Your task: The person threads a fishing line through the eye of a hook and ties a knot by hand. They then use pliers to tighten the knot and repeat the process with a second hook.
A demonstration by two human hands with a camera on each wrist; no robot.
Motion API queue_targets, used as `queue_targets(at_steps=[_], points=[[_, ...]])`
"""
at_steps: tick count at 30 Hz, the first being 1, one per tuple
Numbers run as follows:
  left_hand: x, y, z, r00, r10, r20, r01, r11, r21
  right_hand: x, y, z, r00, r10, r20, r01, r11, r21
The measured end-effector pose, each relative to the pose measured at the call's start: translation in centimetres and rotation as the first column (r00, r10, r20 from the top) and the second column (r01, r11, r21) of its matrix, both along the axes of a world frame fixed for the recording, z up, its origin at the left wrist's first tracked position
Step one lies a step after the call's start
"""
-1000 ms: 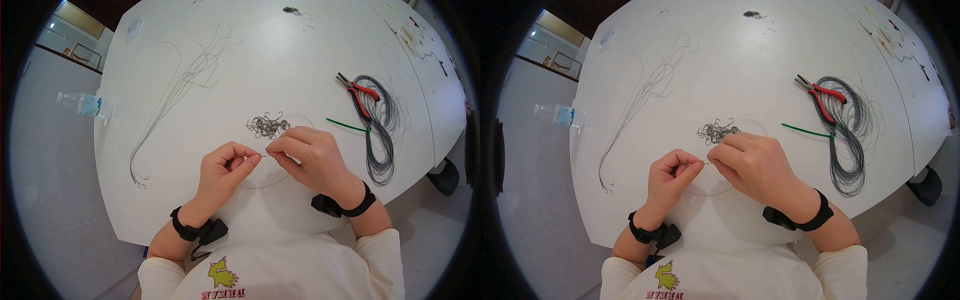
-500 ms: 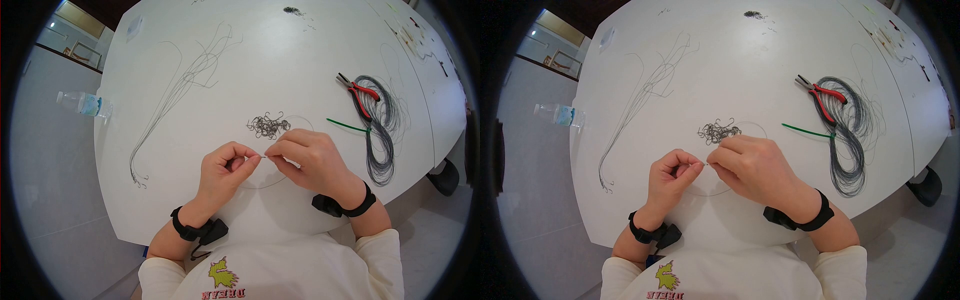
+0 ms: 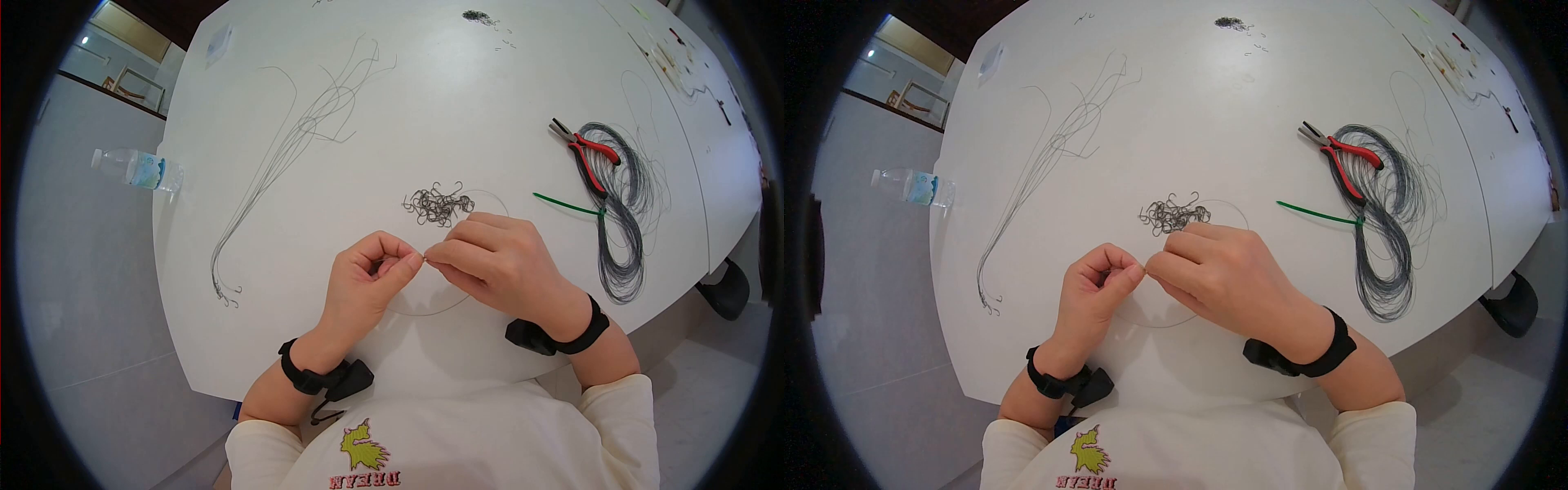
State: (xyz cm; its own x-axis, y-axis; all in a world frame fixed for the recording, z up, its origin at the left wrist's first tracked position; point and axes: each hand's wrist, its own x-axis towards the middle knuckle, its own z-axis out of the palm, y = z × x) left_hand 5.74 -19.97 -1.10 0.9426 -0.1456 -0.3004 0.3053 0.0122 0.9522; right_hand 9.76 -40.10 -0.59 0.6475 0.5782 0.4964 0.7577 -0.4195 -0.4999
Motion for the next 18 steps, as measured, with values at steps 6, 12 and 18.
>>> queue_targets(at_steps=[6,12,18], points=[[0.0,-0.2,0.0,1.000,0.003,0.021,-0.003,1.000,0.000,0.0,0.1,0.1,1.000,-0.011,0.021,0.011,1.000,0.030],[0.6,-0.3,1.3,0.998,0.022,-0.051,-0.023,1.000,-0.021,0.1,0.0,0.1,0.994,-0.051,0.092,0.045,0.997,0.068],[0.6,-0.1,0.5,0.994,-0.006,0.111,-0.001,0.998,0.064,0.1,-0.1,0.2,0.989,-0.060,0.134,0.053,0.997,0.055]])
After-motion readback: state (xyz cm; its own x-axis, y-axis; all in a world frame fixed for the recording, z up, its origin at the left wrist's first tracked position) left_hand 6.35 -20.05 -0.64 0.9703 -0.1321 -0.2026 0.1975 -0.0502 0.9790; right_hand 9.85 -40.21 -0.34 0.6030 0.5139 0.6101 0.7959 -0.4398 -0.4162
